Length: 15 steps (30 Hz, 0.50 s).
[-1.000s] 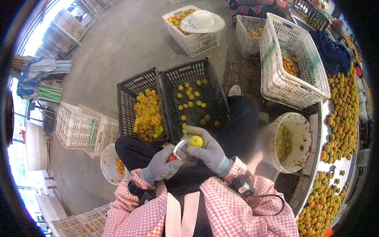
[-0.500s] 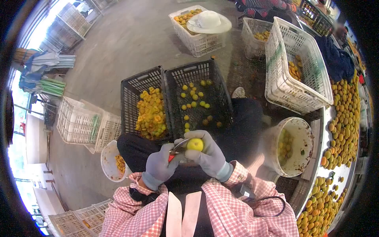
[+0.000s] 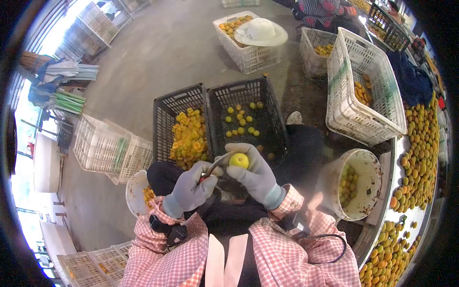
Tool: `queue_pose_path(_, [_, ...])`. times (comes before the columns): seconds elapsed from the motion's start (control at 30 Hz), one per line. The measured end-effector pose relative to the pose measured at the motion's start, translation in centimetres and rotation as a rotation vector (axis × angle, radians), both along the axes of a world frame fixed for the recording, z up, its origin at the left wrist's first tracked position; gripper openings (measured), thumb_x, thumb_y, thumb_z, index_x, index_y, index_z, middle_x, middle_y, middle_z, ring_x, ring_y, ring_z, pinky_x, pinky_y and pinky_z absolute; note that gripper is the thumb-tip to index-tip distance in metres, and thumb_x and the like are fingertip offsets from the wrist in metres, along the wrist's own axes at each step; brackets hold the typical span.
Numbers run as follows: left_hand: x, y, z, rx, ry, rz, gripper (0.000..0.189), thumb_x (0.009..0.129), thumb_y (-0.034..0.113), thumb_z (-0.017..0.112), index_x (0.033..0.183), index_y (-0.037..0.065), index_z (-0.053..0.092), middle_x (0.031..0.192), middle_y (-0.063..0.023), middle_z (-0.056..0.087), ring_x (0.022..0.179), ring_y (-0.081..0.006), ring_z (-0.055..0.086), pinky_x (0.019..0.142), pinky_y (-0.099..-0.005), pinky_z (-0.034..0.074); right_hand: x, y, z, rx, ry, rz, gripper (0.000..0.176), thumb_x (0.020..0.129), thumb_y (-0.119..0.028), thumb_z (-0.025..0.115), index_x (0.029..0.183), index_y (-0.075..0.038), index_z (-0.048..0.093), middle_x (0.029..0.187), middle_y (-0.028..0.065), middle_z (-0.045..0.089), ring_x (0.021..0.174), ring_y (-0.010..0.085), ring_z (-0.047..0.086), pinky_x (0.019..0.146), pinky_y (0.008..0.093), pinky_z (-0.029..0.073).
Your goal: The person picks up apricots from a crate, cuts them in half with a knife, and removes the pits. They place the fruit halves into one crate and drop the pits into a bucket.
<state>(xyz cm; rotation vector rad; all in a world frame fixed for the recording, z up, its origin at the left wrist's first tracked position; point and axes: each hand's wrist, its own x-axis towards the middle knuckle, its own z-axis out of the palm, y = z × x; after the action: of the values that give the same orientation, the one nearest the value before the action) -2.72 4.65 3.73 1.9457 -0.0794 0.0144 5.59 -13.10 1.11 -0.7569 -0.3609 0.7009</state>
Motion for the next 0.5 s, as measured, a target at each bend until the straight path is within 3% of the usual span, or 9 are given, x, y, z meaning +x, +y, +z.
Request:
queue_pose_path(0.03, [-0.4,-0.2,-0.2,-0.003,0.002,-0.003,0.021,0.095,0.021,0.056,0.109,0.006,0.054,0.071,-0.0045,0.059,0.053,-0.0109,0.056,0.050,-0.0258,0.044,-0.2,-0.2,-0.3,-0.003,0.002,-0.003,0.042,0.090,-0.015,0.065,0.124,-0.004,0.043,0.120,0.0130,0.058,0.109,0.0194,0.057,0.098,0.0345,0.045])
queue_pose_path(0.1, [-1.1,-0.5,-0.6,0.152,-0.120,-0.006,0.021,0.091,0.020,0.062,0.104,0.004,0.058,0.077,-0.0137,0.064,0.066,-0.0278,0.065,0.057,-0.0352,0.049,-0.9,-0.8,-1.0,-0.004,0.001,0.063,0.047,0.088,-0.016,0.068,0.125,-0.004,0.043,0.123,0.0138,0.057,0.111,0.0201,0.057,0.098,0.0358,0.045])
queue_pose_path(0.2, [-2.0,-0.9,-0.8,0.228,-0.093,-0.040,0.021,0.088,0.019,0.064,0.104,0.005,0.058,0.075,-0.0165,0.063,0.065,-0.0340,0.064,0.055,-0.0363,0.048,-1.7,-1.0,-0.9,-0.014,-0.009,0.089,0.048,0.087,-0.018,0.069,0.125,-0.004,0.043,0.125,0.0145,0.055,0.113,0.0208,0.056,0.099,0.0363,0.045])
queue_pose_path(0.5, [-2.5,-1.6,-0.9,0.278,-0.138,0.015,0.019,0.087,0.017,0.064,0.103,0.007,0.060,0.072,-0.0156,0.063,0.062,-0.0330,0.063,0.053,-0.0377,0.048,-3.2,-0.6,-0.2,0.006,0.057,0.099,0.048,0.088,-0.025,0.066,0.124,-0.006,0.041,0.125,0.0158,0.055,0.119,0.0239,0.053,0.099,0.0386,0.046])
